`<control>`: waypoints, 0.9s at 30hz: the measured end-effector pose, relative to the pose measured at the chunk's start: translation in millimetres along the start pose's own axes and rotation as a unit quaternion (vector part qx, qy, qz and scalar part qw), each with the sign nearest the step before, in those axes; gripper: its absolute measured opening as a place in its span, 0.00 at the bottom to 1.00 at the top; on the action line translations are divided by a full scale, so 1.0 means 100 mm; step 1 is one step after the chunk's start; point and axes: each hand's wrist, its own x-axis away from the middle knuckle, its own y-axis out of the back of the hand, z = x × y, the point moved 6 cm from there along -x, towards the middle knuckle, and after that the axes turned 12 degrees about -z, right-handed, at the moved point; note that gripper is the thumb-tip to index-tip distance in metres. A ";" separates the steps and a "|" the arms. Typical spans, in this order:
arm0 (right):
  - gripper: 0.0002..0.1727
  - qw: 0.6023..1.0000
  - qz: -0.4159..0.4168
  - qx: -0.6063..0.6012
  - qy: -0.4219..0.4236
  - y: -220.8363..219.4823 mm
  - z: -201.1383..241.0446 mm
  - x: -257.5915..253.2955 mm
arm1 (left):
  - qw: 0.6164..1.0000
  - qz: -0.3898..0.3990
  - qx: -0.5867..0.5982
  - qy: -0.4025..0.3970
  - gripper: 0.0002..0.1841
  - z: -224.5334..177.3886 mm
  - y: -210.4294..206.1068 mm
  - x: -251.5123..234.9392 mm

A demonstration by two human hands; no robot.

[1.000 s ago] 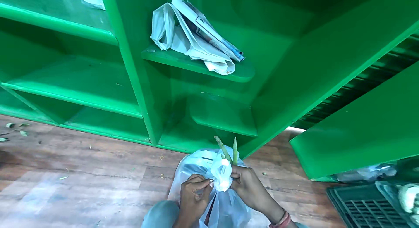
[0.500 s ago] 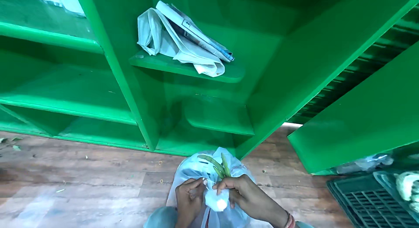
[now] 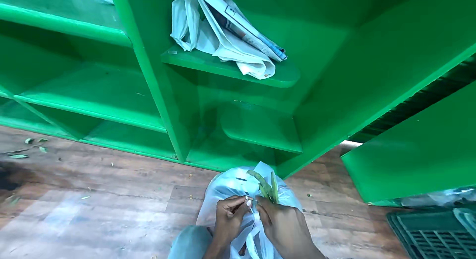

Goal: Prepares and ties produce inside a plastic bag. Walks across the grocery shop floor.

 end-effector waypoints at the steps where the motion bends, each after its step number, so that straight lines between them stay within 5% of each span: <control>1: 0.15 0.998 -0.034 0.042 0.026 -0.01 0.05 0.02 | 1.000 -0.002 -0.001 0.001 0.07 0.01 0.00 0.01; 7: 0.14 0.981 -0.083 0.117 0.129 -0.03 0.14 0.07 | 1.000 -0.019 0.006 0.012 0.07 0.02 0.01 -0.01; 27: 0.11 0.985 -0.111 0.069 0.111 -0.05 0.05 0.06 | 0.996 -0.057 0.048 0.055 0.07 0.00 0.05 0.05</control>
